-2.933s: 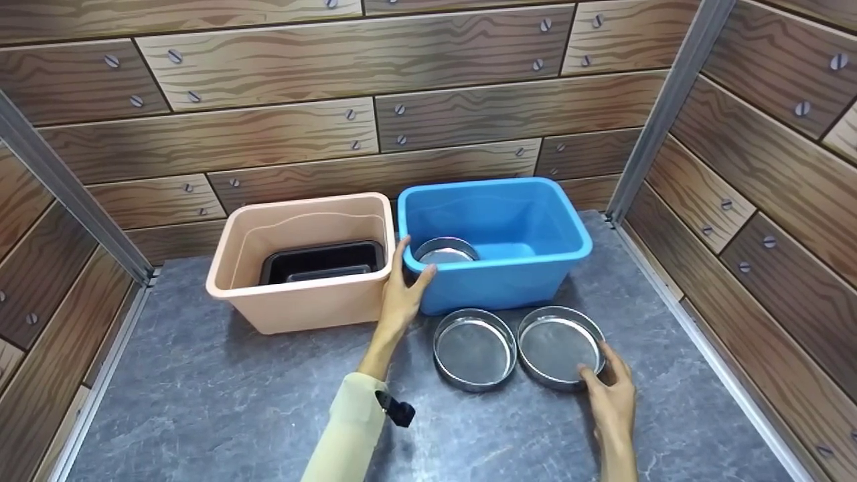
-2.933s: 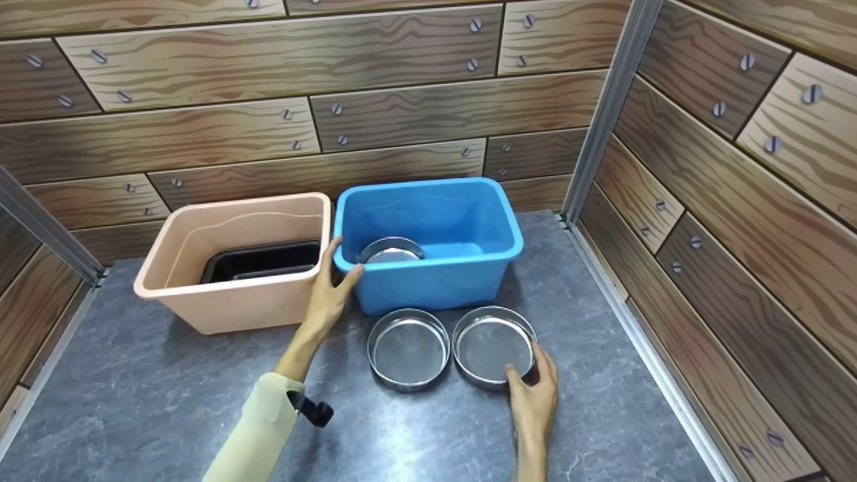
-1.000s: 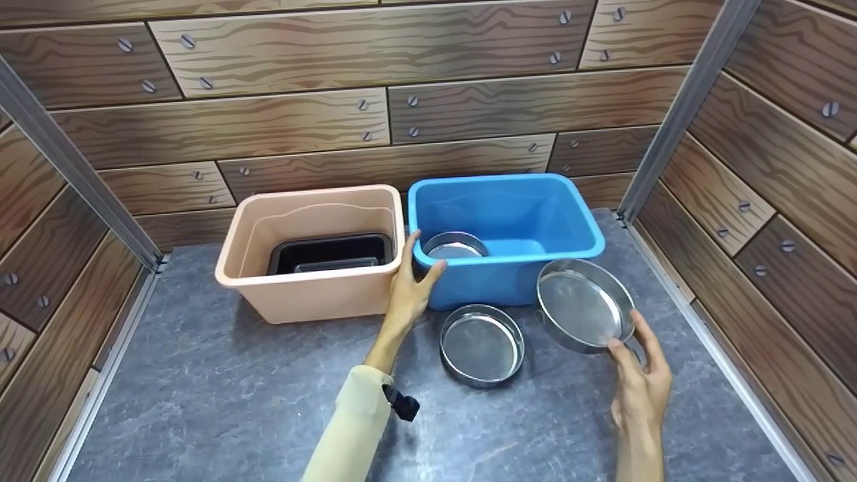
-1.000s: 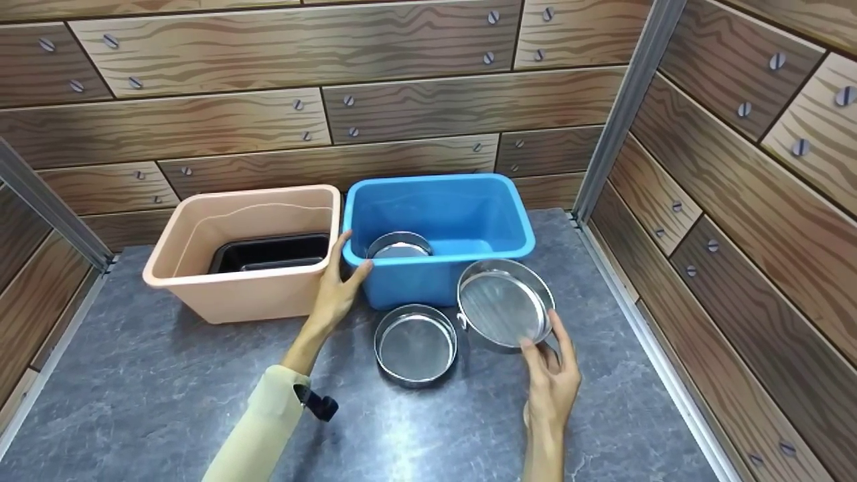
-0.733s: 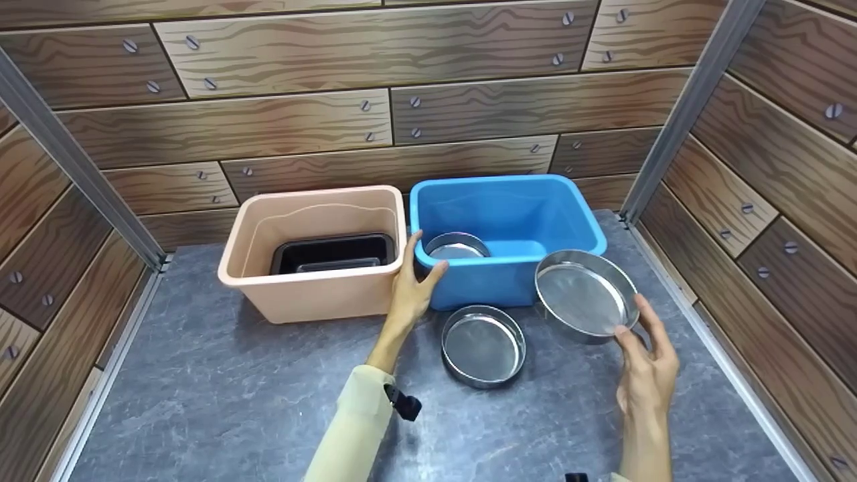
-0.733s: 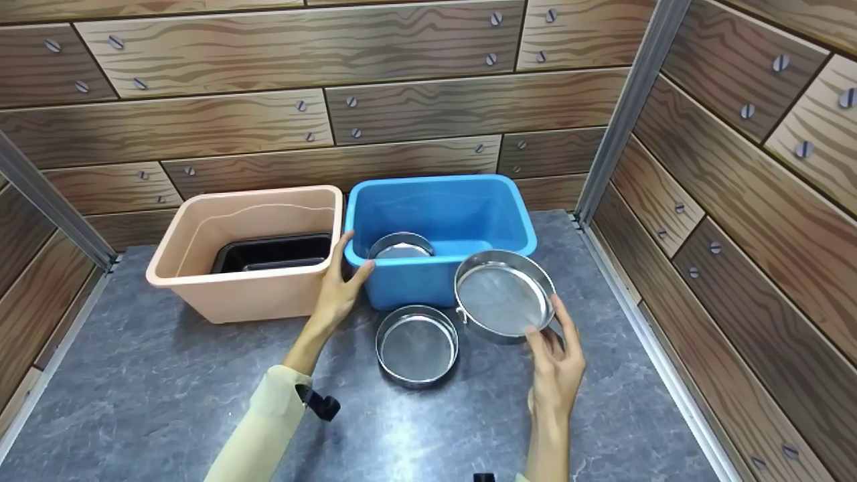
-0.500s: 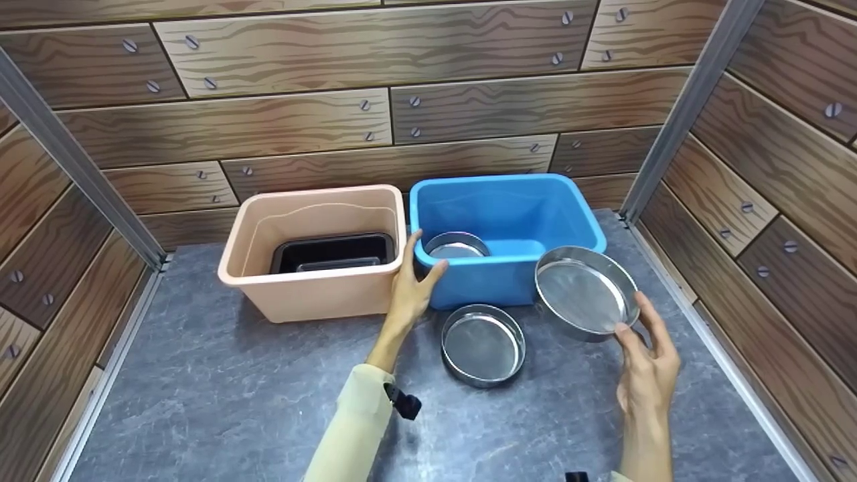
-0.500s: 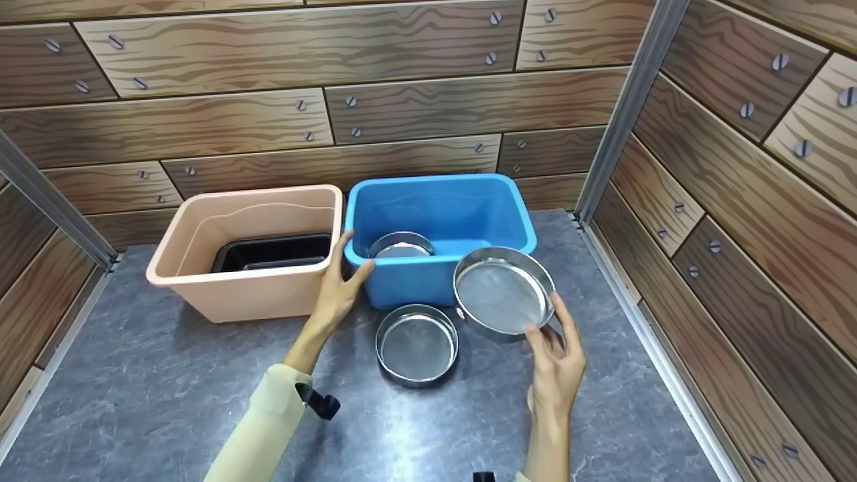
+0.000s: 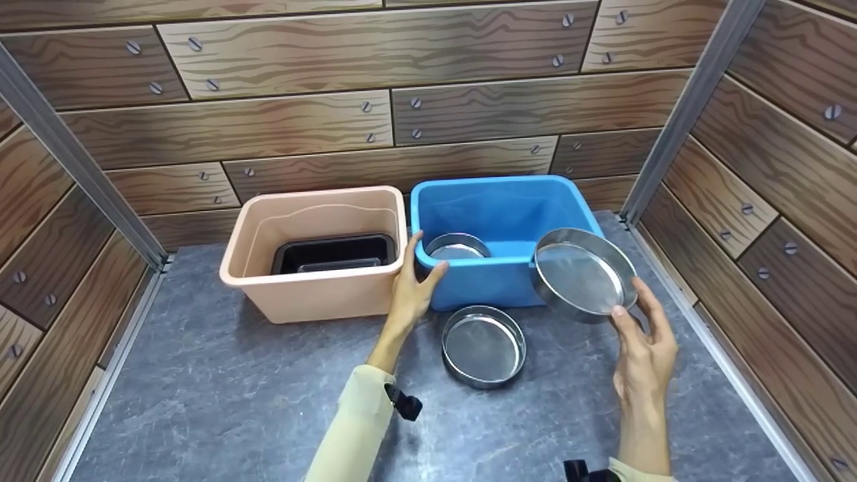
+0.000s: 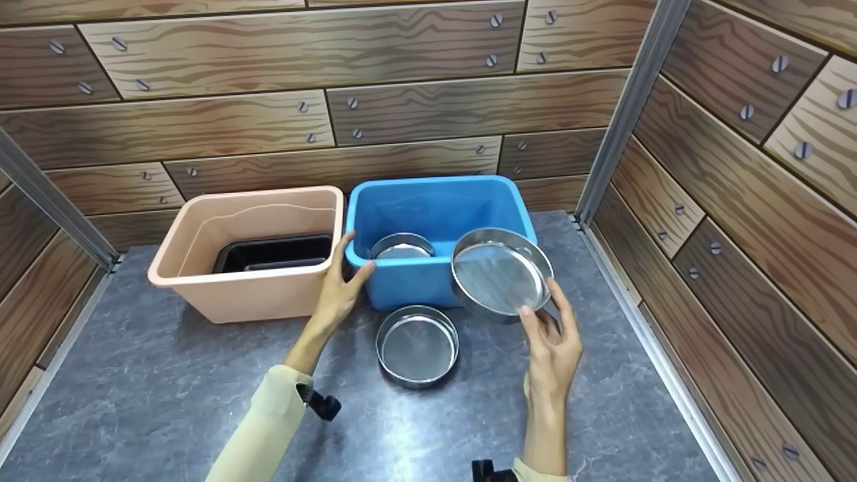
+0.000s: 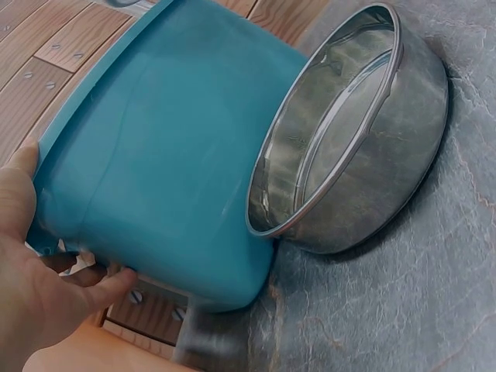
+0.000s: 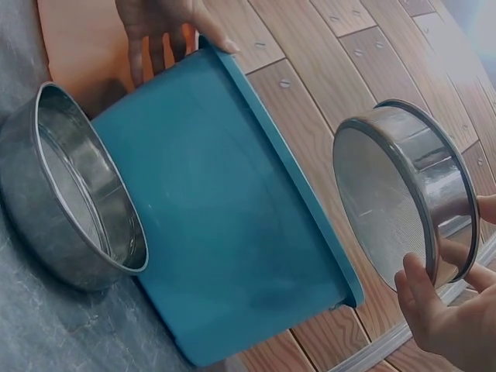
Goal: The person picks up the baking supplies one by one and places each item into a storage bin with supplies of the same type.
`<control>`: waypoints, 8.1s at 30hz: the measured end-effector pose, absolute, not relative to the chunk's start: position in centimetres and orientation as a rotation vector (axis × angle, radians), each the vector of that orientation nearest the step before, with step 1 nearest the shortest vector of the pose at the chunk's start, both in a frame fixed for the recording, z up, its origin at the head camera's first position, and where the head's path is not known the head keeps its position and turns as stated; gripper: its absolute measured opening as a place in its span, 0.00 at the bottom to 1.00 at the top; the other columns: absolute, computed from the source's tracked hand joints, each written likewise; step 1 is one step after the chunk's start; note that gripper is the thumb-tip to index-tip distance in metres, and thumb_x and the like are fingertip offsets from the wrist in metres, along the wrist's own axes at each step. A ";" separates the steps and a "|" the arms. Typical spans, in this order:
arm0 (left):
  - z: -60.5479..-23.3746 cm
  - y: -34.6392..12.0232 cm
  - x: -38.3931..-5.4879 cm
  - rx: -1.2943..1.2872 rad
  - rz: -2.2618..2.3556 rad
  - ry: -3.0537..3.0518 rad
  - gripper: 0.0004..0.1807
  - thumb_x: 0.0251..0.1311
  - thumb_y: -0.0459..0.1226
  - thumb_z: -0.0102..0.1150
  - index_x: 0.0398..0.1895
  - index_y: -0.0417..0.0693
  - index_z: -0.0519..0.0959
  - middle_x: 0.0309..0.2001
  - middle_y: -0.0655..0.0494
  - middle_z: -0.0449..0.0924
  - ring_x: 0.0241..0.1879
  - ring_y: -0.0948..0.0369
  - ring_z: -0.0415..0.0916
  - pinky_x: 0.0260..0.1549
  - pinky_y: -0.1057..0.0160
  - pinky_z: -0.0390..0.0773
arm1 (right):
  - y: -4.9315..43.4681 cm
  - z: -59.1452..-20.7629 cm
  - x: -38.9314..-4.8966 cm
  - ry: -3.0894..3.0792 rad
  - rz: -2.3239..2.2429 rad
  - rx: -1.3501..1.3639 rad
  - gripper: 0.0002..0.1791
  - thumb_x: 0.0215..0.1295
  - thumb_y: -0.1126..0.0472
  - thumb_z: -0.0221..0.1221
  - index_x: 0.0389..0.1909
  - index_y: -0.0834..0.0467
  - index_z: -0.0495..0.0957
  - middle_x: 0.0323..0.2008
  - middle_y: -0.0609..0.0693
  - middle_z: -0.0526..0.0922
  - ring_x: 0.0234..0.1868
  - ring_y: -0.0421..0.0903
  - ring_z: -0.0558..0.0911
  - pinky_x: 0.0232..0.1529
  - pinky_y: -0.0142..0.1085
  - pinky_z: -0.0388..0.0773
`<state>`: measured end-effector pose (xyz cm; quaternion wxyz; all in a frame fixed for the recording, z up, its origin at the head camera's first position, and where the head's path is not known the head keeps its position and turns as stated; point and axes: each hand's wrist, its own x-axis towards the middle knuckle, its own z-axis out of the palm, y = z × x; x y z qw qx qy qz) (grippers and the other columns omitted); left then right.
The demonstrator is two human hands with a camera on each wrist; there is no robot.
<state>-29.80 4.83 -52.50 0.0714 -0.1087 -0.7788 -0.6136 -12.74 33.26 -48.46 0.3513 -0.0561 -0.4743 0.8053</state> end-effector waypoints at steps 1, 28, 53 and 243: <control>-52.5 4.8 -29.8 -0.324 -1.849 -2.341 0.43 0.66 0.54 0.68 0.81 0.66 0.60 0.80 0.51 0.60 0.77 0.50 0.59 0.77 0.46 0.58 | 33.2 -48.4 -13.0 -1.228 2.084 -0.139 0.29 0.69 0.79 0.58 0.71 0.69 0.71 0.66 0.64 0.66 0.55 0.53 0.78 0.57 0.32 0.82; -52.7 4.8 -29.7 -0.332 -1.881 -2.349 0.44 0.65 0.55 0.68 0.82 0.69 0.58 0.81 0.52 0.58 0.78 0.50 0.58 0.77 0.45 0.57 | 30.8 -47.8 -19.0 -1.417 1.903 -0.211 0.27 0.64 0.74 0.67 0.65 0.65 0.78 0.61 0.64 0.75 0.56 0.59 0.78 0.56 0.31 0.81; -52.5 4.7 -29.9 -0.334 -1.861 -2.347 0.45 0.65 0.56 0.68 0.82 0.68 0.57 0.81 0.54 0.57 0.78 0.52 0.58 0.77 0.47 0.58 | 30.0 -46.8 -23.0 -1.513 1.834 -0.249 0.29 0.63 0.71 0.69 0.66 0.65 0.78 0.58 0.56 0.72 0.51 0.50 0.79 0.53 0.28 0.81; -53.0 5.2 -29.7 -0.292 -1.893 -2.303 0.43 0.65 0.55 0.68 0.81 0.72 0.59 0.81 0.54 0.58 0.78 0.52 0.58 0.76 0.43 0.58 | 27.8 -61.1 -14.9 -1.848 2.000 -0.564 0.29 0.70 0.65 0.67 0.70 0.60 0.73 0.65 0.61 0.75 0.57 0.47 0.76 0.52 0.25 0.77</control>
